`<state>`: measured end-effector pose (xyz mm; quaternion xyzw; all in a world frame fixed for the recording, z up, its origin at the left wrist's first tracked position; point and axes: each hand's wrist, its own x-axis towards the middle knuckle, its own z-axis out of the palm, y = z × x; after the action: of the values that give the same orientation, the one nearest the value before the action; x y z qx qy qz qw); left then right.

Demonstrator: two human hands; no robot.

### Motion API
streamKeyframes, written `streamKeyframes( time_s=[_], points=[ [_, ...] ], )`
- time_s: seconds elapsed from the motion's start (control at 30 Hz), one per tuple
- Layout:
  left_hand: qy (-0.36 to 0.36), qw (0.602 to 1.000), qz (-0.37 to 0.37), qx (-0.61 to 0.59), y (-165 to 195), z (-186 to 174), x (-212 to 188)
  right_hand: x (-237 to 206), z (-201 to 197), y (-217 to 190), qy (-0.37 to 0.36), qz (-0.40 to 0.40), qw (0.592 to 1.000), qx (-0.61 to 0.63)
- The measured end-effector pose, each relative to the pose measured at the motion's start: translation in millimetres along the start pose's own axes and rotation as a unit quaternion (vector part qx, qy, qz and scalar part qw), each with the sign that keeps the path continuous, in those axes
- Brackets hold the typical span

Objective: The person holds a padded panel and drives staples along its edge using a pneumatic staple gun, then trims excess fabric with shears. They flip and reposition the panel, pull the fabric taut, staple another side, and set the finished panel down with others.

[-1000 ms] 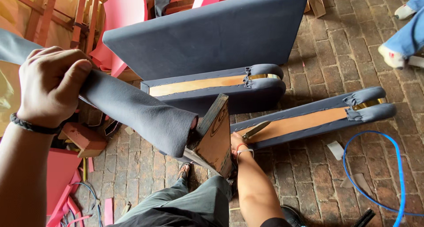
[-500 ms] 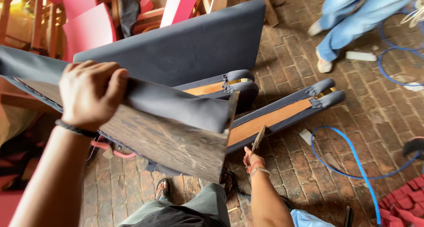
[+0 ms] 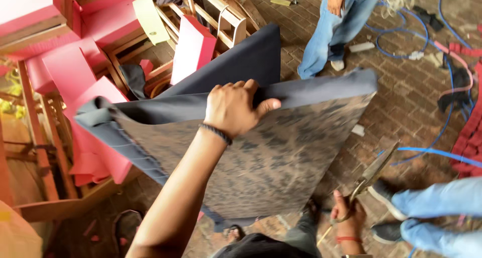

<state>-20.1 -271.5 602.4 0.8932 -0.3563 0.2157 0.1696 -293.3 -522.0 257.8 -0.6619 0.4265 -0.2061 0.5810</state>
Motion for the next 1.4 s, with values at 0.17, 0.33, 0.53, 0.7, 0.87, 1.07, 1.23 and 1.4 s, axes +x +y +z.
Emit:
streamKeyframes(
  time_s=[0.17, 0.33, 0.53, 0.7, 0.87, 1.07, 1.23, 1.4],
  points=[
    [-0.138, 0.985, -0.1, 0.035, -70, -61, -54, -142, 20, -45, -0.003, -0.115, 0.992, -0.047],
    [-0.102, 0.993, -0.035, 0.049, -73, -84, -104, -230, 33, -78, -0.049, -0.182, 0.969, -0.162],
    [-0.151, 0.979, -0.094, 0.103, -79, -139, -158, -273, 27, -103, -0.02, -0.364, 0.882, -0.299],
    [-0.219, 0.944, -0.133, 0.21, -130, -206, -208, -301, 31, -104, -0.06, -0.386, 0.866, -0.313],
    [-0.179, 0.979, -0.099, 0.006, -166, -237, -242, -333, 46, -110, -0.113, -0.412, 0.841, -0.332],
    [-0.103, 0.968, 0.002, -0.227, -204, -272, -295, -369, 62, -144, -0.065, -0.502, 0.803, -0.315],
    [-0.046, 0.958, 0.166, -0.229, -207, -286, -317, -381, 86, -195, -0.042, -0.512, 0.767, -0.384],
    [-0.041, 0.968, 0.129, -0.213, -212, -292, -315, -408, 108, -226, 0.051, -0.584, 0.722, -0.368]
  ],
)
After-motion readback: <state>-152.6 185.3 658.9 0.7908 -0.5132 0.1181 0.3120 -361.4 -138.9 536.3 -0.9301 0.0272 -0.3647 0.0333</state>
